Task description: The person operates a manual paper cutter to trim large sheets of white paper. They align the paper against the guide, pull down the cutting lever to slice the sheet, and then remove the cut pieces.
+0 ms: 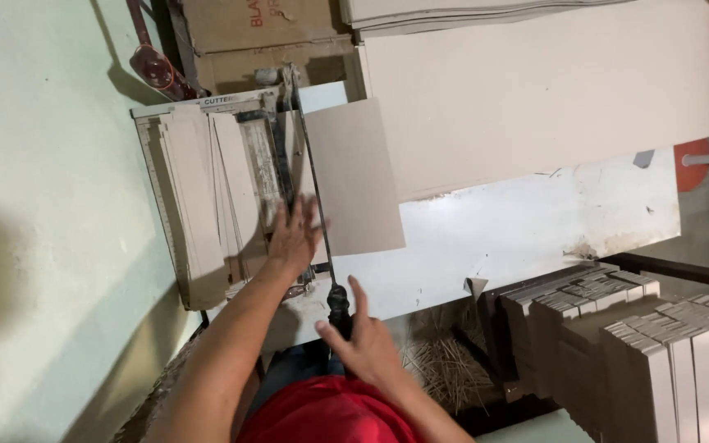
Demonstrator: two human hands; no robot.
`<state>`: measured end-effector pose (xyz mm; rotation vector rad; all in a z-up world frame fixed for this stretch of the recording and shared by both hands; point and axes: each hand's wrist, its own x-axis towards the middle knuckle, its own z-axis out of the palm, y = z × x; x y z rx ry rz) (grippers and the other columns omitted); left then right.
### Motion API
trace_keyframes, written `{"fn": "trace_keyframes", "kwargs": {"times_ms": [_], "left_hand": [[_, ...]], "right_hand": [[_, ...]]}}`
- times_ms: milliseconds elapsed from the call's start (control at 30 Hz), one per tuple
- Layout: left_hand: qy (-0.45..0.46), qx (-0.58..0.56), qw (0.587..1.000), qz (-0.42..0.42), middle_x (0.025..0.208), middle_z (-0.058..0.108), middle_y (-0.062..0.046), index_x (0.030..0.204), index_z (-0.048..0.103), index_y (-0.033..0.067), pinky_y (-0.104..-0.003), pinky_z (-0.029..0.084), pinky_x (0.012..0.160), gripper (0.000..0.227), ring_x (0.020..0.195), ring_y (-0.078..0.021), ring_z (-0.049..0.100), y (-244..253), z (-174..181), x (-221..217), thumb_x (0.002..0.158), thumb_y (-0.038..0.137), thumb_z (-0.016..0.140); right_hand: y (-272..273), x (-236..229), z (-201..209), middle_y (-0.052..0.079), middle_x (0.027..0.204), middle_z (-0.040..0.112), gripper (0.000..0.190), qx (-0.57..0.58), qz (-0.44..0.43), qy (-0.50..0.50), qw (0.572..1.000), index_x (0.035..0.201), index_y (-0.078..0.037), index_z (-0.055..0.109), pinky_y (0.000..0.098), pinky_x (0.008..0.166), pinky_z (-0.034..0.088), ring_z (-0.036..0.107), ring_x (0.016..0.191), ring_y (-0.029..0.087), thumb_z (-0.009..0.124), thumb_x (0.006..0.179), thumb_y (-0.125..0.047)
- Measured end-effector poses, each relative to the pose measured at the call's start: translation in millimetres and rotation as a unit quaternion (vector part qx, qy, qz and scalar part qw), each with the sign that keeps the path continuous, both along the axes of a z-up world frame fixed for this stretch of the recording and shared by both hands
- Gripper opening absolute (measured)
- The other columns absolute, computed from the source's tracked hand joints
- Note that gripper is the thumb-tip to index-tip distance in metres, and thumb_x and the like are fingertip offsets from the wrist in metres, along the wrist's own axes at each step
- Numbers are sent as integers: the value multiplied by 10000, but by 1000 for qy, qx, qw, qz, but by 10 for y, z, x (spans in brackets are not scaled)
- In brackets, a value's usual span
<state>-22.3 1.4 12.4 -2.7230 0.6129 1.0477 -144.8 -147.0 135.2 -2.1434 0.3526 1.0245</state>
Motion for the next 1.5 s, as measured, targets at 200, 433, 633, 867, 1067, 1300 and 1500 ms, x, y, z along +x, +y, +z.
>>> {"fn": "trace_keyframes", "kwargs": {"times_ms": [200, 433, 633, 867, 1067, 1300, 1500], "left_hand": [[-512, 227, 696, -450, 600, 487, 154, 636, 400, 290, -290, 379, 680, 379, 574, -45, 474, 328, -670, -611, 969, 266, 579], [-223, -199, 912, -281, 694, 654, 83, 664, 638, 322, -443, 502, 591, 206, 601, -194, 628, 1498, -551, -494, 803, 169, 639], [-218, -175, 930, -237, 843, 605, 5, 713, 622, 232, -423, 463, 567, 161, 650, -264, 616, 1935, -273, -328, 823, 126, 673], [-177, -191, 949, -179, 1172, 530, -69, 1062, 551, 181, -424, 461, 868, 124, 1023, -286, 575, 1661, -299, -172, 957, 195, 615], [18, -99, 983, 155, 1652, 178, -277, 1646, 131, 254, -684, 13, 1178, 1094, 1510, -508, 126, 288, -28, 160, 815, 630, 735], [67, 78, 983, 149, 1677, -73, -287, 1651, 88, 159, -781, 37, 1122, 1086, 1535, -494, -27, -93, -111, 259, 867, 550, 729], [63, 57, 987, 138, 1644, -164, -336, 1635, -89, 116, -768, 41, 1136, 1347, 1513, -545, -76, -42, -396, 246, 759, 554, 836]], "right_hand": [[-554, 10, -1360, 151, 1003, 773, 421, 129, -283, 18, 950, 1367, -207, 559, 390, 586, 642, 795, 748, 311, 529, 1032, -460], [-893, 198, -2201, 36, 1008, 534, 470, 299, -566, 47, 766, 1289, -85, 405, 307, 602, 617, 682, 733, 231, 668, 1019, -367], [-898, -186, -2136, 59, 889, 639, 285, 291, -532, 58, 793, 1073, -103, 525, 279, 644, 613, 697, 683, 185, 667, 1017, -343], [-525, 294, -1893, 182, 1100, 678, 449, 231, -440, 30, 867, 1180, 46, 606, 502, 898, 627, 756, 981, 334, 643, 1041, -380], [-491, 347, -1724, 203, 1064, 722, 507, 198, -406, 46, 891, 1111, 62, 648, 500, 926, 609, 751, 987, 327, 610, 1049, -440], [-329, 537, -1123, 22, 681, 768, 771, -42, -21, 88, 995, 1047, -216, 779, 364, 678, 595, 754, 575, 180, 284, 993, -804], [224, -244, -619, 71, 606, 642, 1027, -122, 150, 21, 981, 1659, -151, -42, 380, 441, 525, 607, 471, 258, 489, 964, -690]]}}
